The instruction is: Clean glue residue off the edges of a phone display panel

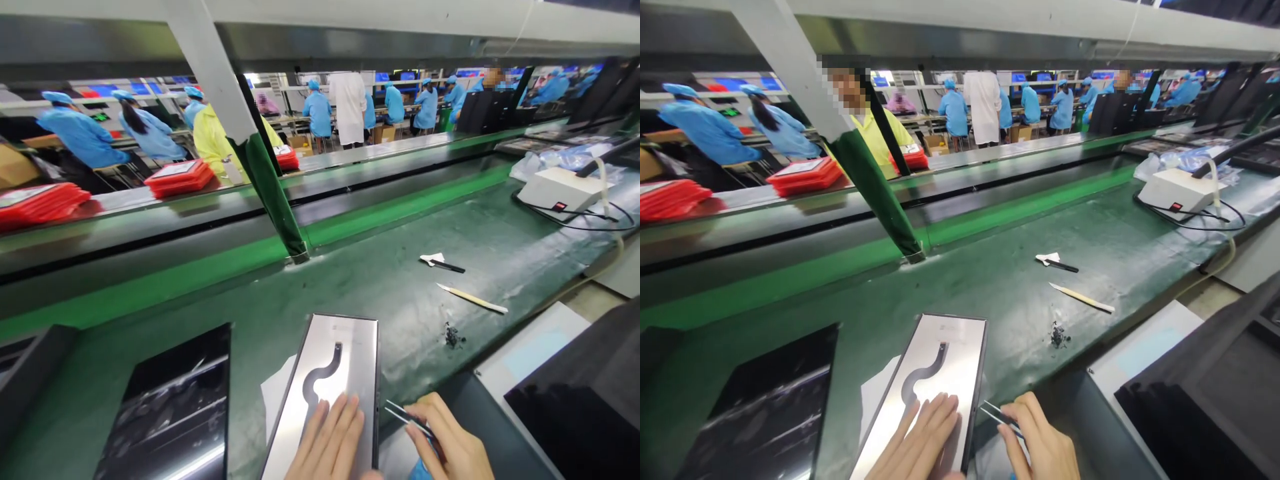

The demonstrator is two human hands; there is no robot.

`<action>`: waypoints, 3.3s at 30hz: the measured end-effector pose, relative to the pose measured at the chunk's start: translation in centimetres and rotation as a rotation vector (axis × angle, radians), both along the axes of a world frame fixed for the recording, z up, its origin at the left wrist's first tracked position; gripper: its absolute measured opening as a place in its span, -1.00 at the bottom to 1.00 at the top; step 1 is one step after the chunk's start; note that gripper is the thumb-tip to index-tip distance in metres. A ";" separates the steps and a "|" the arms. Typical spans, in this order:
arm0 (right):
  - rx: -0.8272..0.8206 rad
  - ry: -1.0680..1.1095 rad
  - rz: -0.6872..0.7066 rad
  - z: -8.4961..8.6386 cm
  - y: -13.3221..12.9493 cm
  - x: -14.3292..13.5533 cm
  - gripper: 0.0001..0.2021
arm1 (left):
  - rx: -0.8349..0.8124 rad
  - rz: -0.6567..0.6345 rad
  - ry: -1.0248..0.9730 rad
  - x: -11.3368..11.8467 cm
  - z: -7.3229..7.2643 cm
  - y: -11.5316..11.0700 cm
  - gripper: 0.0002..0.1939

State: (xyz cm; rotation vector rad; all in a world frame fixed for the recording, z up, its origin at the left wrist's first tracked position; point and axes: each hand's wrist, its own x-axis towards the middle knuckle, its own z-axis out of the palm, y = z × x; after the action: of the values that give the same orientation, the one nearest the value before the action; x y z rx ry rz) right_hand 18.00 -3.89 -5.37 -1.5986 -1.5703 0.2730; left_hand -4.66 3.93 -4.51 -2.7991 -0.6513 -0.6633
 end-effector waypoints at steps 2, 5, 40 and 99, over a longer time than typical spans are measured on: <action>-0.012 -0.067 0.036 0.3 0.0 0.2 -0.76 | 0.000 0.080 -0.008 1.1 0.9 0.2 -0.40; -0.021 -0.115 0.098 0.7 -0.1 0.5 -0.83 | 0.031 0.096 0.002 2.3 1.2 0.2 -0.37; -0.001 -0.202 0.190 2.1 -0.2 -0.2 -0.81 | -0.114 0.038 0.009 1.5 1.9 -0.7 -0.36; -0.814 0.624 0.312 3.2 1.9 0.8 -0.47 | -0.426 0.140 -0.064 1.2 0.7 -1.8 -0.03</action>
State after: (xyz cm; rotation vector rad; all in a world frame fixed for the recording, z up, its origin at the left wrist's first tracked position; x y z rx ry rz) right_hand 18.82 -2.02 -2.17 -1.5742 -1.2430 1.5786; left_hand -3.47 2.10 -3.81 -3.0795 -1.1068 -0.6539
